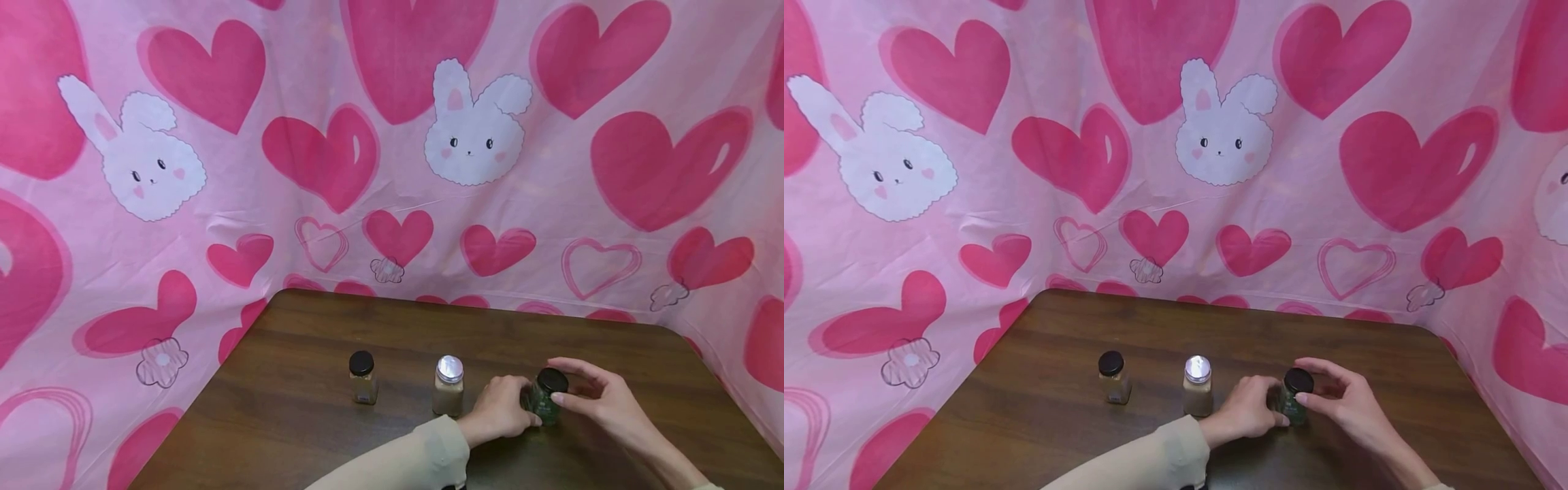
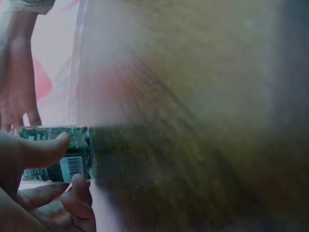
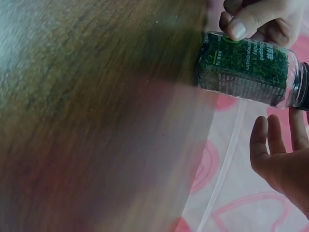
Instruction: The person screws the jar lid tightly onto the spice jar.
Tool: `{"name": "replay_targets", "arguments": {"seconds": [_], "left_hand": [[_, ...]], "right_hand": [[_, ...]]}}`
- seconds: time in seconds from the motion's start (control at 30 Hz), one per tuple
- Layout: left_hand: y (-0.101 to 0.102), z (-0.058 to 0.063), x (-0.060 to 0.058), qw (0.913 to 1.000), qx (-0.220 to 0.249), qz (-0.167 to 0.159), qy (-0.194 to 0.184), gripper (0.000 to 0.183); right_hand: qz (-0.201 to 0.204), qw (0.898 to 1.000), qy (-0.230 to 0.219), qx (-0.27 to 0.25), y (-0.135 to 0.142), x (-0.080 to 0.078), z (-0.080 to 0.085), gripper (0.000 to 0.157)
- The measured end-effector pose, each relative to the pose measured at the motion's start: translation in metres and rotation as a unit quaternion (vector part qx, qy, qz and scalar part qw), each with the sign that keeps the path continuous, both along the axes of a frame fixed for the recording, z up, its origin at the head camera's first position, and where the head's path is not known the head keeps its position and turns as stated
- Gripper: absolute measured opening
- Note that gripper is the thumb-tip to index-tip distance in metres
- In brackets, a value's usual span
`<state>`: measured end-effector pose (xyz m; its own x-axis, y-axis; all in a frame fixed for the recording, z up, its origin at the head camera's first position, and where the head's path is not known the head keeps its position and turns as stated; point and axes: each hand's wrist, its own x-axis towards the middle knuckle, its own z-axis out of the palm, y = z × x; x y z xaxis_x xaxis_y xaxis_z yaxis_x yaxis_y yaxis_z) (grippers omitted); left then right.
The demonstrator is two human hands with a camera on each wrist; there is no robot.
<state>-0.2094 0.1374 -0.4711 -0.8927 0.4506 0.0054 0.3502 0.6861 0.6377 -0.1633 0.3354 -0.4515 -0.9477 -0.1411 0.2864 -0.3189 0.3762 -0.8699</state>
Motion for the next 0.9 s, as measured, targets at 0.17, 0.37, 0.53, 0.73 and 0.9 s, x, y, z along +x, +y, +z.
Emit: {"name": "replay_targets", "arguments": {"seconds": [0.17,0.37,0.53,0.73,0.9], "left_hand": [[0.0,0.001,0.0,1.0,0.0,0.001,0.001,0.046],[0.0,0.0,0.001,1.0,-0.003,0.002,0.002,0.045],[0.0,-0.001,0.001,1.0,-0.001,0.001,-0.001,0.046],[-0.001,-0.001,0.001,1.0,0.006,0.0,-0.003,0.046],[-0.001,-0.001,0.0,1.0,0.008,-0.001,-0.004,0.047]], "right_hand": [[-0.019,1.0,-0.022,0.0,-0.004,0.0,0.002,0.051],[-0.036,0.998,0.02,0.047,-0.009,-0.001,0.001,0.051],[-0.044,0.997,0.033,0.056,-0.013,0.0,0.001,0.052],[-0.049,0.997,0.021,0.06,-0.015,0.002,0.004,0.065],[0.009,1.0,0.008,0.015,-0.007,0.002,0.004,0.074]]}}
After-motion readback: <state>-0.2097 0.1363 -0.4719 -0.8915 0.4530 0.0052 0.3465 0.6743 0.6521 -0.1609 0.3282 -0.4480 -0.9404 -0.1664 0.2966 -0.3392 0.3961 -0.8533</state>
